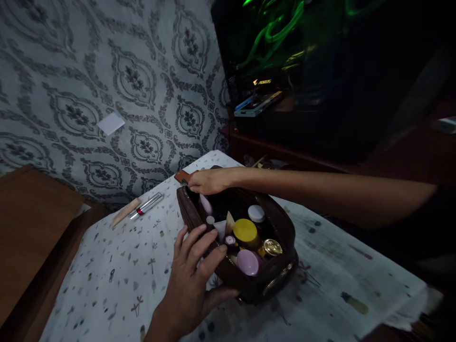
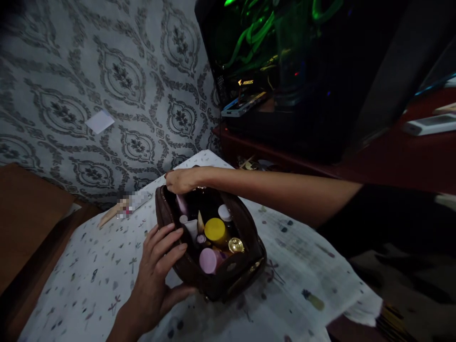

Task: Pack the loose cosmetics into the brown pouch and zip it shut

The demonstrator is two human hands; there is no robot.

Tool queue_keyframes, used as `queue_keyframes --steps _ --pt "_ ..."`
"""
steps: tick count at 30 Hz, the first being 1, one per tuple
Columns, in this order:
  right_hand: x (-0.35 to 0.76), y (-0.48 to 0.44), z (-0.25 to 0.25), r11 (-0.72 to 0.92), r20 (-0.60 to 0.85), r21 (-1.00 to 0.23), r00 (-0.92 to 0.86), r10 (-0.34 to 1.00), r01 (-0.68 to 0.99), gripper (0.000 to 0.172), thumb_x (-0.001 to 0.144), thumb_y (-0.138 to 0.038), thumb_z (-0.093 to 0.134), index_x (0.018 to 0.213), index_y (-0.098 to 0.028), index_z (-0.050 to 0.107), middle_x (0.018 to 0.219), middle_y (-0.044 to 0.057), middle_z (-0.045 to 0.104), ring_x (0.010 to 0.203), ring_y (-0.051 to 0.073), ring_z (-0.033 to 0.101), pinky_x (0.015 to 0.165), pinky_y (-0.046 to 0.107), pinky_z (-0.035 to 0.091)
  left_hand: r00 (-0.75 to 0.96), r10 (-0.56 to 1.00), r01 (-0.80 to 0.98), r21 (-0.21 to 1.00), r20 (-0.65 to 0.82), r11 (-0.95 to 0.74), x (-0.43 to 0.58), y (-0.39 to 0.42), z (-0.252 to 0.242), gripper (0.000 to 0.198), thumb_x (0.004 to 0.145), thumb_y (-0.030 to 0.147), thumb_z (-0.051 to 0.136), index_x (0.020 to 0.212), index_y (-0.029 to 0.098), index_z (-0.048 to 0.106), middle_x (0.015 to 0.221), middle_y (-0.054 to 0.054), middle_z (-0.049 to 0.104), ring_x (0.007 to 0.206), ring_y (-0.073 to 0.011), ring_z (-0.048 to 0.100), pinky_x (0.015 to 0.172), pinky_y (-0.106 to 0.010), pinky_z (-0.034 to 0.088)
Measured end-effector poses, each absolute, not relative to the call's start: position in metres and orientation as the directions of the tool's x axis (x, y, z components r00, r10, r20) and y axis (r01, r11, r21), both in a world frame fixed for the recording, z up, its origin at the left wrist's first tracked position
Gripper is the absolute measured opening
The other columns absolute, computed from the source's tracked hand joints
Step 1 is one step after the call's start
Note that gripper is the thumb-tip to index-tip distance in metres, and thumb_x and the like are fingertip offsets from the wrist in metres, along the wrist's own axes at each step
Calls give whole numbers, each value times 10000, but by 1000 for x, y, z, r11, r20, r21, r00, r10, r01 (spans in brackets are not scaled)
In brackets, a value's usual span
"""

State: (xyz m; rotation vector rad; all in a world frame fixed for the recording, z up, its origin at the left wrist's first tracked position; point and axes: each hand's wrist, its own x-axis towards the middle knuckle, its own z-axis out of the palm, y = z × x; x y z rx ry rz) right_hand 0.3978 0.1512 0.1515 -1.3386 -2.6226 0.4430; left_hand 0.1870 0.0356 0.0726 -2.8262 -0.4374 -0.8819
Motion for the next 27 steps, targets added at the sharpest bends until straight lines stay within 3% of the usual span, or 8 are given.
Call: queue_keyframes --steps 5,11,21,27 --pt "400 148 156 562 3 -320 -592 806 763 310 991 -147 468 1027 -79 769 1047 115 762 874 172 644 771 248 435 786 239 321 -45 570 -946 187 36 73 472 1009 445 568 1368 149 487 1397 -163 560 1494 -267 363 1291 -495 177" --pt "400 157 152 541 21 -363 -573 819 759 323 982 -139 502 1203 -87 732 1200 113 748 1012 188 664 837 235 457 787 231 316 -52 572 -947 186 36 72 473 1013 452 555 1370 149 486 1407 -166 554 1495 -270 362 1293 -496 166" --pt "402 162 148 507 31 -458 -557 830 730 334 962 -122 508 1215 -86 723 1164 99 759 990 168 682 816 202 476 776 229 320 -53 588 -946 187 37 71 457 1022 483 522 1345 162 504 1388 -155 578 1490 -258 379 1290 -482 176" --pt "407 155 154 495 34 -441 -537 843 749 314 980 -129 465 1167 -98 716 1137 97 754 979 165 663 787 204 455 765 239 335 -51 598 -941 186 37 69 469 1001 497 564 1350 188 511 1359 -152 626 1469 -267 427 1273 -507 225"
